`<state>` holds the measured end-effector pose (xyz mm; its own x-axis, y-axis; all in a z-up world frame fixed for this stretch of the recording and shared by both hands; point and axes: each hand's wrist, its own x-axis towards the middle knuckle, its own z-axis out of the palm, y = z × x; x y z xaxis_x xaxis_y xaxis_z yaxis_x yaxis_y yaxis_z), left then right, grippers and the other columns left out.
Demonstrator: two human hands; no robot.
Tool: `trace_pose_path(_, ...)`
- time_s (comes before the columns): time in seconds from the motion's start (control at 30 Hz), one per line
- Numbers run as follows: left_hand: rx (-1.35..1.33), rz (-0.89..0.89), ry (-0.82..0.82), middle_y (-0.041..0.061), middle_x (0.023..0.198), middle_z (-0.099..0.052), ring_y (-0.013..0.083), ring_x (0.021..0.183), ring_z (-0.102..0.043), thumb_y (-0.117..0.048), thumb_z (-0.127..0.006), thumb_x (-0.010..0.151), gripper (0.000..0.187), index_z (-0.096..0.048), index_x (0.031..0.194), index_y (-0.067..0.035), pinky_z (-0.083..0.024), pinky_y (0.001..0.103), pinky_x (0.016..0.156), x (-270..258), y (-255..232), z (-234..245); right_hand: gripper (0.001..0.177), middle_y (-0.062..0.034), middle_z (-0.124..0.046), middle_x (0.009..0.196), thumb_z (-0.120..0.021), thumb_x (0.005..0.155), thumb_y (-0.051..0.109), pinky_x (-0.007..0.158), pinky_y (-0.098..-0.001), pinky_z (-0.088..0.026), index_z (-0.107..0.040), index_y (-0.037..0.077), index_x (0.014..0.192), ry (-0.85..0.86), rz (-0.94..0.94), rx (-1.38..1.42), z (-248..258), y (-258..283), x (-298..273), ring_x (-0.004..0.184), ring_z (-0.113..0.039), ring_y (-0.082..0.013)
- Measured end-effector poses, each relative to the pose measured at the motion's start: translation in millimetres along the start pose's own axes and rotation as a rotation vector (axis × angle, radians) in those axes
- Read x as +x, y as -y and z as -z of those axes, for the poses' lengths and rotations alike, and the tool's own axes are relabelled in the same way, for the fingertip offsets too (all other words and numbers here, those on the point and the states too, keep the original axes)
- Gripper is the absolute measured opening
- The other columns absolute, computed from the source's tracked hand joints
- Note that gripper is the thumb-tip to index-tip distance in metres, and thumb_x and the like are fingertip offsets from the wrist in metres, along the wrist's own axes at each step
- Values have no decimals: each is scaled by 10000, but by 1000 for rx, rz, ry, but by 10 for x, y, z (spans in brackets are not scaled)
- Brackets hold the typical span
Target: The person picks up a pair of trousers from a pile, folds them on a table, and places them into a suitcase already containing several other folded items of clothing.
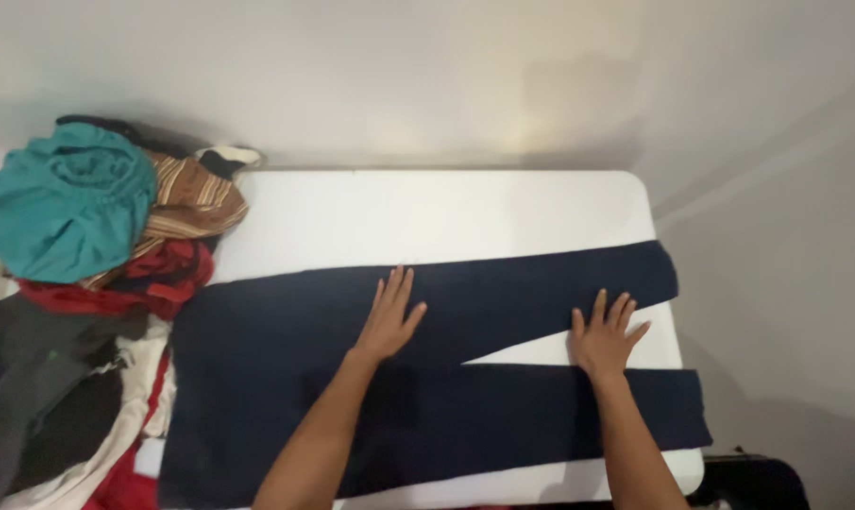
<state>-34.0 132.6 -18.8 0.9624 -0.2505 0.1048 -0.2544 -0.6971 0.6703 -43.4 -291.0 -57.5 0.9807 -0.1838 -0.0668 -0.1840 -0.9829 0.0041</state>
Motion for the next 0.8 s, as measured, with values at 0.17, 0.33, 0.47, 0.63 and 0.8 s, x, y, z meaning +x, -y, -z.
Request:
trace_pose_path(0.17, 27, 53, -42, 162, 1631, -404, 323, 1565, -294, -363, -484, 1061, 575, -411, 1551, -71, -177, 464, 1294, -289, 437, 424, 722, -265, -132, 1686, -342, 1038, 536, 1189, -683, 17, -266, 115, 1620, -143, 179, 71, 92, 1307, -149, 1567, -65, -431)
trace_pose_path(0.33, 392, 139, -6, 135, 1638, -360, 336, 1553, -247, -402, -418, 1082, 582, -382, 1575, -94, -114, 567, 1259, -615, 901, 909, 698, -254, -161, 1680, -359, 1041, 545, 1199, -680, 13, -289, 157, 1617, -110, 329, 193, 90, 2617, -241, 1562, -89, -428)
trace_pose_path(0.47, 568, 147, 45, 123, 1674, -255, 353, 1540, -198, -513, -378, 1038, 667, -314, 1595, -152, -119, 590, 1224, -881, 1319, 1302, 704, -267, -160, 1675, -352, 1044, 549, 1207, -668, 5, -294, 156, 1625, -90, 307, 166, 141, 2739, -300, 1558, -93, -441)
trace_pose_path(0.63, 821, 213, 95, 78, 1676, -198, 289, 1536, -196, -611, -361, 986, 707, -274, 1579, -237, -141, 622, 1203, -1072, 1679, 1755, 711, -251, -144, 1678, -359, 1025, 558, 1212, -649, 8, -296, 169, 1616, -68, 290, 160, 169, 2755, -291, 1558, -80, -430)
trace_pose_path(0.8, 662, 448, 122, 127, 1751, -154, 378, 1420, -341, -649, -362, 991, 828, -250, 1649, -159, -290, 574, 1197, -1193, 1967, 2161, 708, -249, -142, 1684, -359, 1026, 557, 1215, -648, 9, -299, 170, 1616, -86, 299, 179, 134, 2761, -290, 1563, -79, -430)
